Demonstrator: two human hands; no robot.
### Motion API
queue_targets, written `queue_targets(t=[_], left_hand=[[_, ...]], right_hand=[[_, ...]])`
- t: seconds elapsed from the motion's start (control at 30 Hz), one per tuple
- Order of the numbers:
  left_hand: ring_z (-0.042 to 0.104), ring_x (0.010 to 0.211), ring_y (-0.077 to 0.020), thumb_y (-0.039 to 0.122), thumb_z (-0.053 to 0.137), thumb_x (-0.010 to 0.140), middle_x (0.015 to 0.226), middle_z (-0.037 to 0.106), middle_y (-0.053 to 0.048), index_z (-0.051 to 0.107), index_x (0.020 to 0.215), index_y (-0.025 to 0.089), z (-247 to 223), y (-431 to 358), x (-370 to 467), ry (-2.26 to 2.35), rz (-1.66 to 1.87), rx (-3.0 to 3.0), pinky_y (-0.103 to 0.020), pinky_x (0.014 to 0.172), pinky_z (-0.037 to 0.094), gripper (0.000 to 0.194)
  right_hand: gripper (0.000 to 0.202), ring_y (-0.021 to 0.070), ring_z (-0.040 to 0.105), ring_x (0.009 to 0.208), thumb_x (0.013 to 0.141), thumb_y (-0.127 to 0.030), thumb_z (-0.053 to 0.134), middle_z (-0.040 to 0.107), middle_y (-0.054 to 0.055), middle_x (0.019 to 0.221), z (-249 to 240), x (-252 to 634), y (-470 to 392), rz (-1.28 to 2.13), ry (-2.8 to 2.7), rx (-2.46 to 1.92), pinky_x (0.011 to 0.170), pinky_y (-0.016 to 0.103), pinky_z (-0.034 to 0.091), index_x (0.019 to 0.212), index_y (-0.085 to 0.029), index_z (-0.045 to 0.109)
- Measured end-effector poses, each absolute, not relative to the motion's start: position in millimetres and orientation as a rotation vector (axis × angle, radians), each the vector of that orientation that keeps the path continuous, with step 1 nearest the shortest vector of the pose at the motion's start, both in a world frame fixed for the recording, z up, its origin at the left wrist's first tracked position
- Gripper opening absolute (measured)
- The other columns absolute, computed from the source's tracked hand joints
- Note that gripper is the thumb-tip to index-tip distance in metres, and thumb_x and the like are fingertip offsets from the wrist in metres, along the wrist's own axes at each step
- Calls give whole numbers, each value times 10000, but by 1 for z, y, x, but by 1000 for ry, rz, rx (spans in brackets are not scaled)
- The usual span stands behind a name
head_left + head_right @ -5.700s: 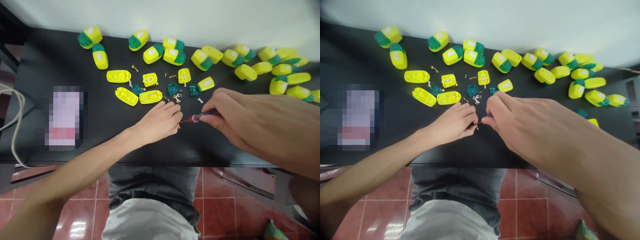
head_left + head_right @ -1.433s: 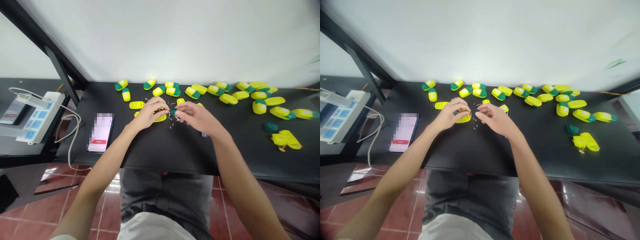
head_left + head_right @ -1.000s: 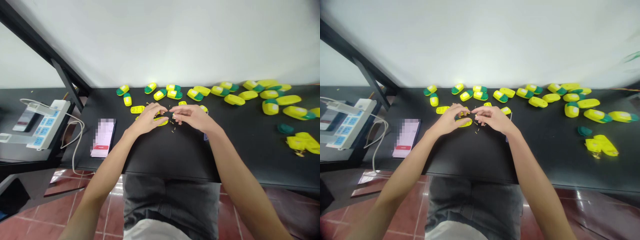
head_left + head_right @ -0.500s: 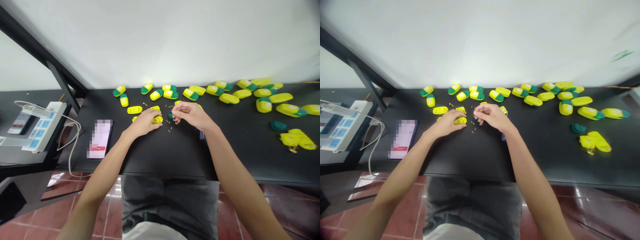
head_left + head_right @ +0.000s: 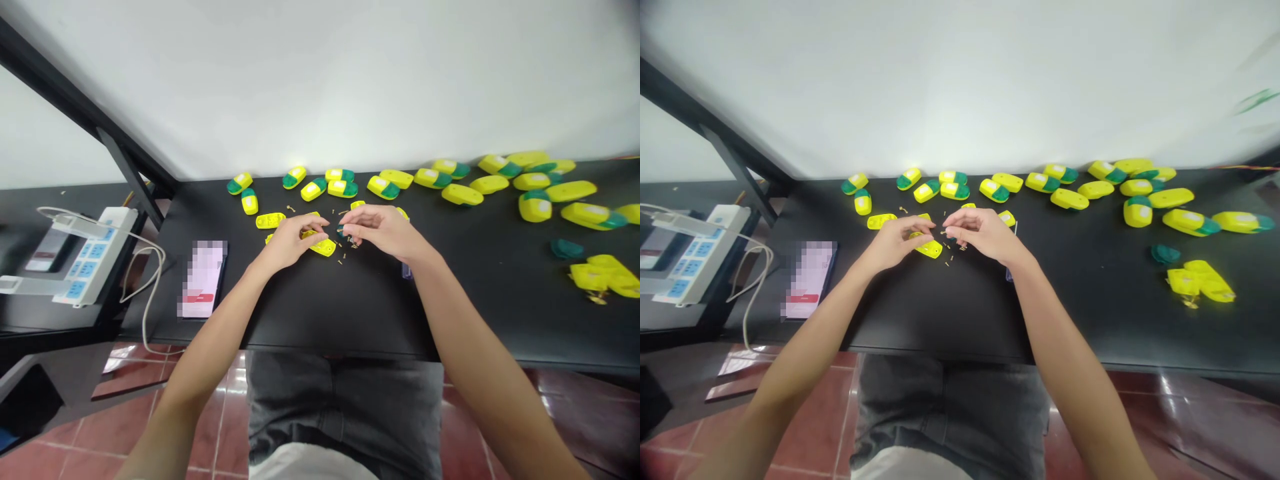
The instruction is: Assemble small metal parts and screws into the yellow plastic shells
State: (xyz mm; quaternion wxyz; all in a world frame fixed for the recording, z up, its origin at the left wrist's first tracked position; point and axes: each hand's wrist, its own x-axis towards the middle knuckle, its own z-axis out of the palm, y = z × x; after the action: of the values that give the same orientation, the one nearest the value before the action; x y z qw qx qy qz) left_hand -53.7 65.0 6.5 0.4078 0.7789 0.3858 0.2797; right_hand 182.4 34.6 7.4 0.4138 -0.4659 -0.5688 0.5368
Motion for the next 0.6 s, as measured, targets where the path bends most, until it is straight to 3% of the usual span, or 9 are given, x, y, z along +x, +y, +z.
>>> queue_targets(t=[0.2, 0.37, 0.6], left_hand=[[720, 872, -177, 296, 717, 912, 1080, 775, -93, 746, 1096, 157, 6, 64, -53, 941, 643, 1816, -259, 659, 582, 233], [741, 964, -189, 277, 714, 913, 1088, 780, -85, 743, 1083, 153, 5, 66, -54, 883, 627, 1794, -316, 839, 619, 212], [752, 1077, -214, 298, 778, 869, 1205, 778, -124, 675, 1272, 150, 1, 68, -56, 806, 647, 1663, -409, 1008, 599, 441]], right_hand=[[337, 135, 617, 638, 799, -508, 837, 705, 19, 770, 9, 179, 33, 1350, -1540, -1170, 687, 350, 573, 936, -208, 769], [340, 135, 618, 641, 821, -518, 805, 678, 7, 738, 7, 174, 34, 1422, -1605, -1122, 699, 352, 577, 918, -197, 748], [358, 143, 623, 641, 806, -528, 820, 692, 14, 754, 4, 173, 34, 1389, -1576, -1119, 698, 373, 582, 924, -196, 756]])
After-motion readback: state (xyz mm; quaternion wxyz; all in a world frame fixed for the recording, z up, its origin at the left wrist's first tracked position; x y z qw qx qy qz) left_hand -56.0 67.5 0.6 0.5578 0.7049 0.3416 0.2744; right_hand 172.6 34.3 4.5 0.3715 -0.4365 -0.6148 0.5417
